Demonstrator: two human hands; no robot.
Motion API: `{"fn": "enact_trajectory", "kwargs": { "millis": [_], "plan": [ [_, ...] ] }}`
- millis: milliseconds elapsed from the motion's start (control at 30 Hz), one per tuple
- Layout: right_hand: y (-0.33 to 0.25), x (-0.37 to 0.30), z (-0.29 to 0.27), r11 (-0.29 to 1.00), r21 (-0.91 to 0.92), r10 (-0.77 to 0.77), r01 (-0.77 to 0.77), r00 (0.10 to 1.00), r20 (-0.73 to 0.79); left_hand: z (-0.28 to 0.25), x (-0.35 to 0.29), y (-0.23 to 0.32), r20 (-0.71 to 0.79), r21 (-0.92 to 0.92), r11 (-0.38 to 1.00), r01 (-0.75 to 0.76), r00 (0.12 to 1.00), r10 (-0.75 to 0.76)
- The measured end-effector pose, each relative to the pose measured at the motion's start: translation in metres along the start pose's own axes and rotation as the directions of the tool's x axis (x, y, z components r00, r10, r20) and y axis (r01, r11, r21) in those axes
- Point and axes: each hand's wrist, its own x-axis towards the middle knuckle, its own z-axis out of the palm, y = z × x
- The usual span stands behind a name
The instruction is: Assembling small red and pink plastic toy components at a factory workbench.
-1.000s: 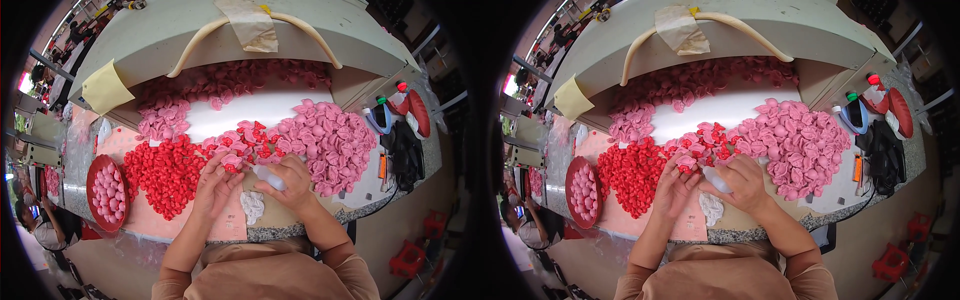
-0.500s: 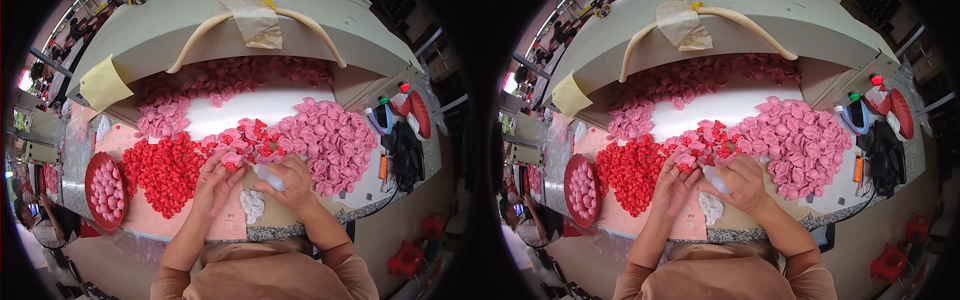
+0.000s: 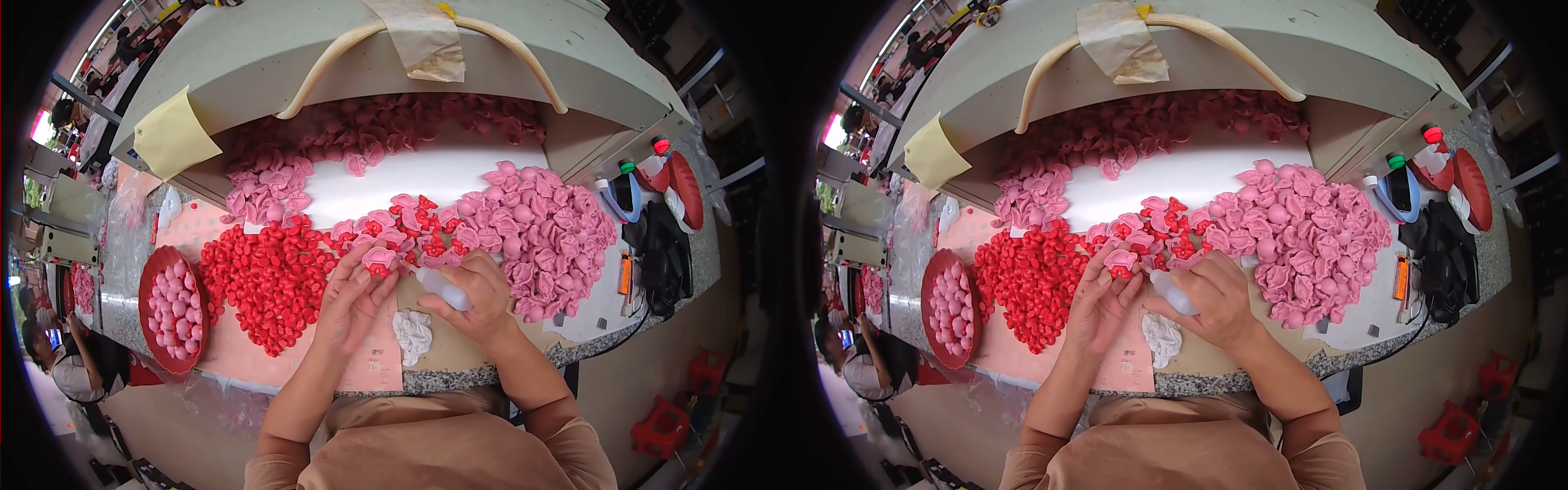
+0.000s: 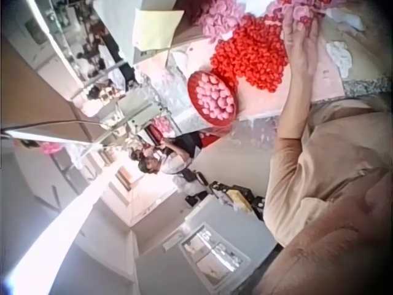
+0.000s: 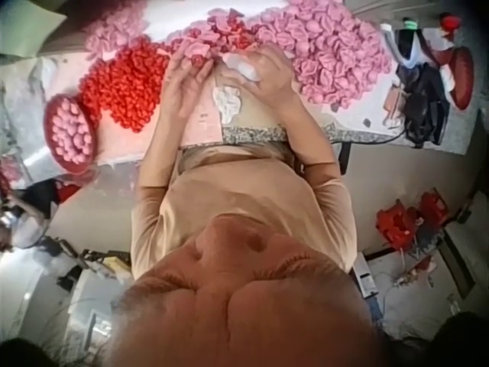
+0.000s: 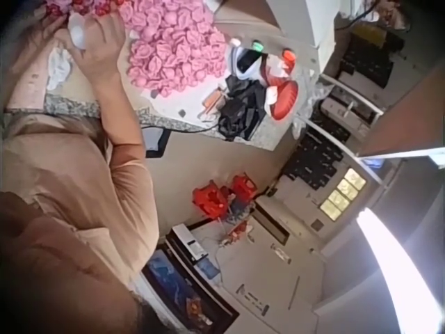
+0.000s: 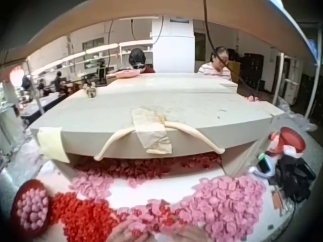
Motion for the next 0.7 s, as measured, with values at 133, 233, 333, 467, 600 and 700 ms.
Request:
{"fn": "enact_trajectory", "kwargs": {
  "millis": [133, 233, 333, 467, 600, 700],
  "plan": [
    [0.0014, -0.0009, 0.0014, 1.0, -0.005, 0.006, -0.006, 1.0, 0.011, 0.0002, 0.0003, 0.0004, 0.023, 0.01, 1.0, 0.0, 1.0, 0.0],
    [0.0002, 0.0002, 0.0008, 1.0, -0.012, 0.008, -0.008, 1.0, 0.01, 0.0011, -0.0007, -0.0002, 0.013, 0.013, 1.0, 0.002, 1.0, -0.002],
    [-0.0019, 0.0004, 0.0017, 1.0, -0.014, 0.012, -0.011, 1.0, 0.007, 0.0002, -0.001, -0.0002, 0.018, 0.031, 1.0, -0.006, 1.0, 0.006],
    [-0.0038, 0.0009, 0.0032, 1.0, 0.001, -0.005, 0.005, 1.0, 0.0, 0.0021, -0.0019, -0.0007, 0.011, 0.017, 1.0, -0.005, 1.0, 0.004],
    [-0.0058, 0.0063, 0.0036, 0.999, 0.027, -0.024, 0.025, 1.0, -0.017, 0.0023, -0.0014, 0.0, 0.005, 0.031, 0.999, -0.008, 1.0, 0.007],
    [-0.007, 0.0049, 0.0033, 1.0, 0.011, -0.007, 0.007, 1.0, -0.001, 0.0026, -0.0013, 0.0008, 0.003, 0.028, 1.0, -0.005, 1.0, 0.005]
  ]
}}
